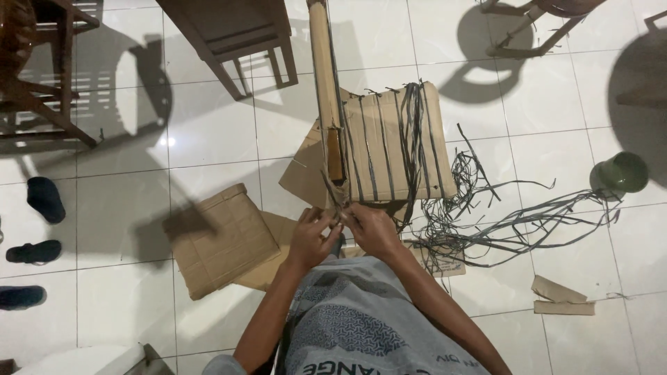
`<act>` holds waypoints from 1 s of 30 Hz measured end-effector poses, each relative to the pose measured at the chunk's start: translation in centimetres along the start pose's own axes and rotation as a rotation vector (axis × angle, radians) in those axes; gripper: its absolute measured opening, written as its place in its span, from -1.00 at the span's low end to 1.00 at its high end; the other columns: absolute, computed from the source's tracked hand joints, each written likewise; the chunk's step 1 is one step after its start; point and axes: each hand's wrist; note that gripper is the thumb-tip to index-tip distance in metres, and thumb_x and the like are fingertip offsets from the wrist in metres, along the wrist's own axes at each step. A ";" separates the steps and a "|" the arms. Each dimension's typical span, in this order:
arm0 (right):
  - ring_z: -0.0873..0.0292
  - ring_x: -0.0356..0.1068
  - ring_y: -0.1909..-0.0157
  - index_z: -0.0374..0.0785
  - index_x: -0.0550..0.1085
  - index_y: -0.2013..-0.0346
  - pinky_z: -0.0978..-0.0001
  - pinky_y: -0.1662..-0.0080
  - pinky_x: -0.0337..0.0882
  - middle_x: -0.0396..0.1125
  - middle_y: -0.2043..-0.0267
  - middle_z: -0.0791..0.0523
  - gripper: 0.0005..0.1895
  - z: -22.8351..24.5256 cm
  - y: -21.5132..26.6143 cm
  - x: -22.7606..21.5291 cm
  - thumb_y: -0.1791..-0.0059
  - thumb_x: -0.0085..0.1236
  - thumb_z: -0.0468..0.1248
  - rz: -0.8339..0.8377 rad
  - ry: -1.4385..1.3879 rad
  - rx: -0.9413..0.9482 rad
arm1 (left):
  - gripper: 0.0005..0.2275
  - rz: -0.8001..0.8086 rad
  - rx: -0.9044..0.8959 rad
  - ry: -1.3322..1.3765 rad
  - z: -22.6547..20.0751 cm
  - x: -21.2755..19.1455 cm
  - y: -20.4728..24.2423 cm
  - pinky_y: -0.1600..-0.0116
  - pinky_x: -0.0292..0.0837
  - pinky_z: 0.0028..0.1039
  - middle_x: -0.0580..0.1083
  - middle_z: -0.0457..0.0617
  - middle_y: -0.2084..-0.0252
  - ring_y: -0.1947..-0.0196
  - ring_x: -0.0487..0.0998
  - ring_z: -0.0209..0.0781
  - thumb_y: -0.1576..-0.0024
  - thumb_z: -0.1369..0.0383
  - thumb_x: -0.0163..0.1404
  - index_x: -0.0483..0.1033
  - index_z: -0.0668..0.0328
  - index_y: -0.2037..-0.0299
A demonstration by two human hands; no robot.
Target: Tying black plastic straps onto a chair frame wrapped in cardboard to reinforce the seat and backrest.
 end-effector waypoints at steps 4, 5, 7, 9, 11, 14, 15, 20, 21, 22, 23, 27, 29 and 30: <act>-0.06 0.34 0.63 -0.19 0.50 0.26 0.04 0.52 0.34 0.33 0.64 0.00 -0.74 -2.7 0.1 1.1 -0.17 0.02 -0.10 -0.011 -0.093 0.009 | -0.62 -0.061 0.070 0.043 0.5 0.5 1.4 0.18 0.37 -0.34 0.32 -0.16 0.56 0.37 0.42 -0.13 -0.17 0.29 0.17 0.29 0.01 0.66; -0.13 0.37 0.60 -0.19 0.49 0.27 0.02 0.51 0.34 0.35 0.62 -0.03 -0.73 -3.8 0.1 1.6 -0.15 0.05 -0.08 -0.012 -0.076 0.004 | -0.59 -0.107 0.089 0.052 0.8 1.0 1.9 0.21 0.36 -0.32 0.31 -0.16 0.49 0.38 0.40 -0.11 -0.17 0.27 0.17 0.25 0.03 0.69; -0.07 0.31 0.64 -0.22 0.49 0.24 0.04 0.51 0.32 0.33 0.64 -0.04 -0.72 -4.5 0.2 1.9 -0.18 0.01 -0.09 -0.004 -0.108 0.003 | -0.58 -0.128 -0.025 0.222 -1.0 0.5 1.7 0.26 0.39 -0.34 0.36 -0.12 0.38 0.28 0.46 -0.07 -0.19 0.33 0.14 0.24 0.06 0.70; -0.02 0.26 0.69 -0.25 0.50 0.21 0.06 0.51 0.30 0.31 0.65 -0.04 -0.70 -4.4 0.3 2.0 -0.20 -0.02 -0.10 0.004 -0.141 0.003 | -0.57 -0.147 -0.140 0.391 -1.8 0.8 1.9 0.32 0.42 -0.36 0.42 -0.08 0.27 0.17 0.53 -0.02 -0.20 0.38 0.11 0.23 0.08 0.72; 0.06 0.23 0.71 -0.20 0.51 0.21 0.16 0.52 0.30 0.28 0.69 0.01 -0.74 -3.5 0.1 1.9 -0.20 0.00 -0.11 -0.016 -0.172 -0.003 | -0.61 -0.307 -0.424 0.910 -1.4 2.1 2.5 0.30 0.37 -0.34 0.44 0.00 0.33 0.51 0.33 -0.29 -0.35 0.40 -0.10 0.15 0.04 0.59; 0.01 0.27 0.69 -0.21 0.53 0.17 0.15 0.52 0.31 0.31 0.67 -0.02 -0.78 -1.8 0.3 0.8 -0.17 0.05 -0.13 -0.019 -0.190 0.006 | -0.65 -0.524 -0.708 1.389 -0.7 3.5 1.5 -0.14 0.41 -0.24 0.31 -0.11 0.36 0.16 0.49 -0.17 -0.44 0.24 -0.30 0.12 -0.02 0.48; 0.01 0.27 0.69 -0.21 0.53 0.17 0.15 0.52 0.31 0.31 0.67 -0.02 -0.78 -2.1 0.3 0.9 -0.17 0.05 -0.13 -0.017 -0.190 0.006 | -0.65 -0.527 -0.709 1.388 0.3 4.0 1.4 -0.14 0.41 -0.24 0.31 -0.11 0.36 0.16 0.49 -0.17 -0.44 0.24 -0.30 0.12 -0.02 0.48; -0.18 0.45 0.54 -0.23 0.57 0.16 0.00 0.42 0.40 0.48 0.48 -0.12 -0.87 -1.3 0.0 -0.1 -0.08 0.22 -0.23 -0.098 -0.360 0.002 | -0.64 -0.683 -0.888 1.648 3.2 5.0 -0.1 0.26 0.31 -0.38 0.02 -0.28 0.53 0.56 0.13 -0.32 -0.46 0.16 -0.38 0.06 -0.08 0.46; -0.18 0.45 0.54 -0.23 0.57 0.16 0.00 0.42 0.40 0.48 0.48 -0.12 -0.87 -2.5 -0.1 0.2 -0.08 0.22 -0.23 -0.098 -0.361 0.005 | -0.64 -0.682 -0.891 1.647 4.4 5.1 0.0 0.26 0.31 -0.38 0.02 -0.28 0.53 0.56 0.13 -0.32 -0.46 0.16 -0.38 0.06 -0.08 0.46; -0.16 0.44 0.55 -0.21 0.56 0.21 0.05 0.43 0.40 0.45 0.51 -0.10 -0.86 -3.8 -0.3 0.4 -0.07 0.25 -0.20 -0.125 -0.273 0.013 | -0.62 -0.737 -0.903 1.684 5.6 5.3 -0.1 0.36 0.15 -0.43 -0.03 -0.30 0.54 0.58 0.03 -0.35 -0.46 0.16 -0.37 0.03 -0.05 0.48; -0.14 0.44 0.56 -0.20 0.55 0.25 0.09 0.45 0.39 0.43 0.54 -0.07 -0.84 -5.1 -0.4 0.6 -0.06 0.29 -0.17 -0.152 -0.185 0.022 | -0.60 -0.792 -0.915 1.720 6.8 5.4 -0.1 0.46 -0.01 -0.48 -0.08 -0.32 0.54 0.61 -0.07 -0.37 -0.46 0.17 -0.36 0.00 -0.01 0.50; -0.16 0.45 0.53 -0.15 0.54 0.25 0.05 0.43 0.41 0.44 0.53 -0.03 -0.91 -5.4 -1.3 0.0 -0.04 0.29 -0.23 -0.168 -0.109 -0.041 | -0.56 -0.708 -0.916 1.569 5.0 3.4 -2.5 0.51 -0.03 -0.56 -0.09 -0.34 0.57 0.63 -0.08 -0.41 -0.43 0.08 -0.25 0.01 -0.06 0.53; -0.07 0.48 0.50 -0.01 0.54 0.27 0.04 0.39 0.42 0.44 0.55 0.07 -0.93 -5.8 -1.9 -0.3 0.02 0.27 -0.22 -0.213 0.019 -0.017 | -0.54 -0.756 -0.929 1.515 4.7 2.4 -3.5 0.55 -0.08 -0.58 -0.10 -0.38 0.60 0.66 -0.11 -0.43 -0.41 0.05 -0.21 0.01 -0.10 0.57; -0.07 0.48 0.50 -0.01 0.54 0.27 0.04 0.39 0.42 0.44 0.55 0.07 -0.93 -6.5 -2.3 -0.8 0.02 0.27 -0.22 -0.213 0.019 -0.018 | -0.54 -0.756 -0.928 1.515 4.7 2.0 -3.8 0.55 -0.08 -0.58 -0.10 -0.38 0.60 0.66 -0.11 -0.43 -0.41 0.05 -0.21 0.01 -0.10 0.57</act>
Point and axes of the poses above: each hand's wrist, its own y-axis away from the middle knuckle, its own x-axis out of the palm, z = x × y
